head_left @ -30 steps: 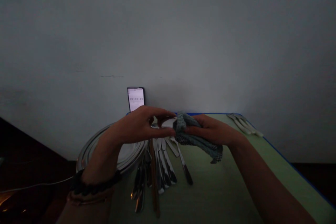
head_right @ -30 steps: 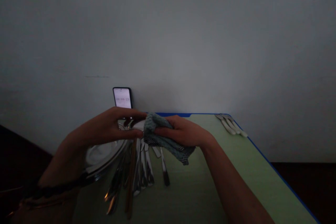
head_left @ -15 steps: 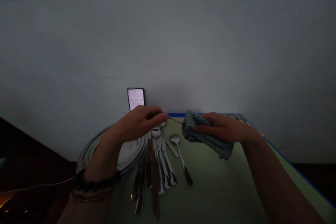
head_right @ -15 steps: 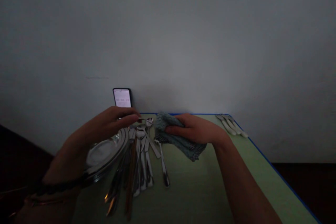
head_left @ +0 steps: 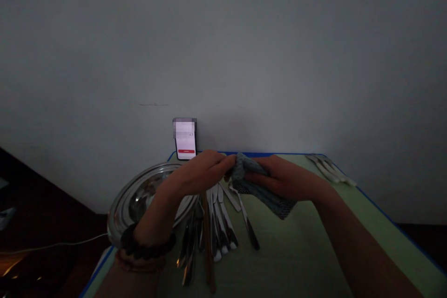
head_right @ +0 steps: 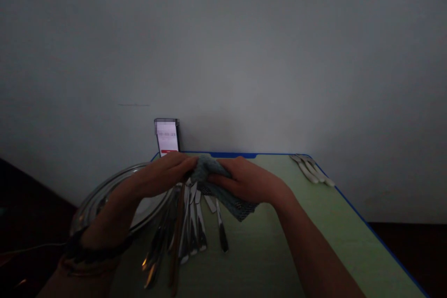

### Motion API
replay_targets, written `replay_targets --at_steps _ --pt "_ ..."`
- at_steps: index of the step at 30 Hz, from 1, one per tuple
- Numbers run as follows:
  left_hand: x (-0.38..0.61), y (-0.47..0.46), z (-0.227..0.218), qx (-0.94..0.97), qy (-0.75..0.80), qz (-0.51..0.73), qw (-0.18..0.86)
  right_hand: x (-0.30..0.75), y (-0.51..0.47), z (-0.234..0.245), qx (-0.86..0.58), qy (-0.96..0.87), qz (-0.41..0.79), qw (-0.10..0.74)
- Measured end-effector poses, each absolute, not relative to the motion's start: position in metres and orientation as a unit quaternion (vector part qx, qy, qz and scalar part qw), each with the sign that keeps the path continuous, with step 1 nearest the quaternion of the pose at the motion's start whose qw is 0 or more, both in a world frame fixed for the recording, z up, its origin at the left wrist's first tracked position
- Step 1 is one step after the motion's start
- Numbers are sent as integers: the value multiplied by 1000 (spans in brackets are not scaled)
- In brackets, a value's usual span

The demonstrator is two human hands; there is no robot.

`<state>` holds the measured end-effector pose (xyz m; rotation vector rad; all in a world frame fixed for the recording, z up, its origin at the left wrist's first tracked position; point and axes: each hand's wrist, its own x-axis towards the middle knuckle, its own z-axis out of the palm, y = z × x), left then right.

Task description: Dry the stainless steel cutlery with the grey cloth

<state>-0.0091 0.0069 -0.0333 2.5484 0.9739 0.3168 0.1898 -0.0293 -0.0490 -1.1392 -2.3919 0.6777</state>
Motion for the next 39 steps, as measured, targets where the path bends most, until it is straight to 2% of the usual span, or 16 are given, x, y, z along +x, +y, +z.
replay_targets --at_steps 7,17,21,27,34,39 --pt "-43 25 -33 852 433 180 234 215 -26 -47 -460 -836 244 172" --pt "-9 10 -38 903 354 147 192 176 -32 -50 -457 -849 175 196" --pt "-27 20 -41 889 363 141 240 188 -30 -48 -445 -856 180 190" --pt "-43 29 -45 895 364 161 201 201 -31 -47 -492 -835 191 155" --pt "-22 21 -49 892 365 167 207 177 -37 -48 -483 -821 183 243" --pt "-15 14 -43 888 352 157 252 178 -33 -51 -472 -853 120 189"
